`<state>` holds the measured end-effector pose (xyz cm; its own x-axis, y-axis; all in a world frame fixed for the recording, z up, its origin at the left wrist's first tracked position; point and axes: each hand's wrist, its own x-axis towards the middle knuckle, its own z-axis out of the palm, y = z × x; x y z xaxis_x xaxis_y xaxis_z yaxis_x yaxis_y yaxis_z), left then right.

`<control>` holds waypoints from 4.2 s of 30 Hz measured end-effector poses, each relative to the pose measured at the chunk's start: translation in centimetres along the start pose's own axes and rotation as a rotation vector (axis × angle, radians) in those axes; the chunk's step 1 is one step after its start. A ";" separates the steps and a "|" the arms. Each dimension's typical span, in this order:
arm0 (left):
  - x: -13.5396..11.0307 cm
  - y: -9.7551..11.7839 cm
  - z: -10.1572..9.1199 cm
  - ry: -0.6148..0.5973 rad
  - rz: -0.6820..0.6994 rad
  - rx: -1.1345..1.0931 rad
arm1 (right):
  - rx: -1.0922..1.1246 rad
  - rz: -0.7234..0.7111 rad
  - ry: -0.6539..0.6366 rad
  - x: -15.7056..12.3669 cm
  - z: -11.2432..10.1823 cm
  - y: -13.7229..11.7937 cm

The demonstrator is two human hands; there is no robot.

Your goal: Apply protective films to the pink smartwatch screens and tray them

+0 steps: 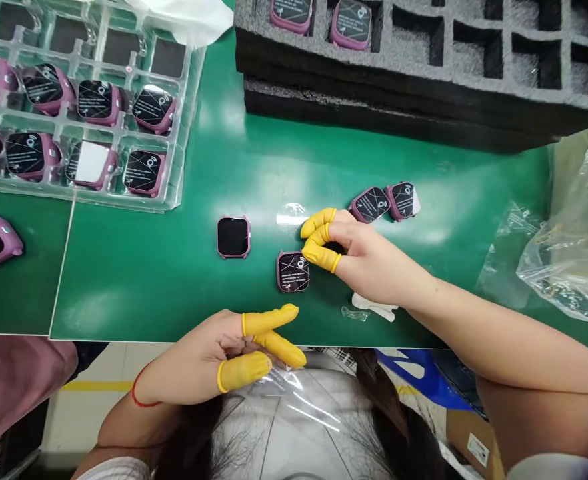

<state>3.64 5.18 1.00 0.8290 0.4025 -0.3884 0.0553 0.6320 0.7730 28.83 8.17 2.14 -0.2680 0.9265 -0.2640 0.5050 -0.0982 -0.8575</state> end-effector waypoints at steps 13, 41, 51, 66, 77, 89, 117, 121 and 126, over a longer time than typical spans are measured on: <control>0.4 0.6 -0.6 -0.074 0.027 0.175 | -0.023 -0.034 0.038 -0.2 0.4 0.3; 0.3 0.4 -0.5 -0.033 -0.045 0.003 | -0.060 -0.061 0.051 -0.3 0.5 0.5; 0.2 0.7 -0.3 -0.046 -0.042 -0.011 | -0.081 -0.065 0.043 -0.2 0.5 0.4; 0.1 0.5 -0.4 -0.071 -0.049 -0.029 | -0.090 -0.102 0.054 -0.3 0.5 0.6; 0.1 0.4 -0.4 -0.070 -0.044 -0.041 | -0.105 -0.111 0.057 -0.2 0.5 0.5; 0.1 0.4 -0.6 -0.087 -0.071 0.019 | -0.124 -0.119 0.061 -0.3 0.6 0.5; -1.1 0.8 0.2 0.176 -0.018 -0.048 | -0.444 -0.292 -0.040 -1.9 0.4 0.3; -2.1 1.1 0.7 0.369 -0.054 -0.028 | -0.508 -0.289 -0.045 -1.8 1.7 0.4; -3.2 1.3 1.1 0.493 -0.097 -0.023 | -0.629 -0.361 0.025 -1.6 2.0 0.9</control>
<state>1.66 3.95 3.79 0.4586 0.6024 -0.6532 0.1023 0.6945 0.7122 28.02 5.85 0.92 -0.4922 0.8705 0.0044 0.7669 0.4361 -0.4708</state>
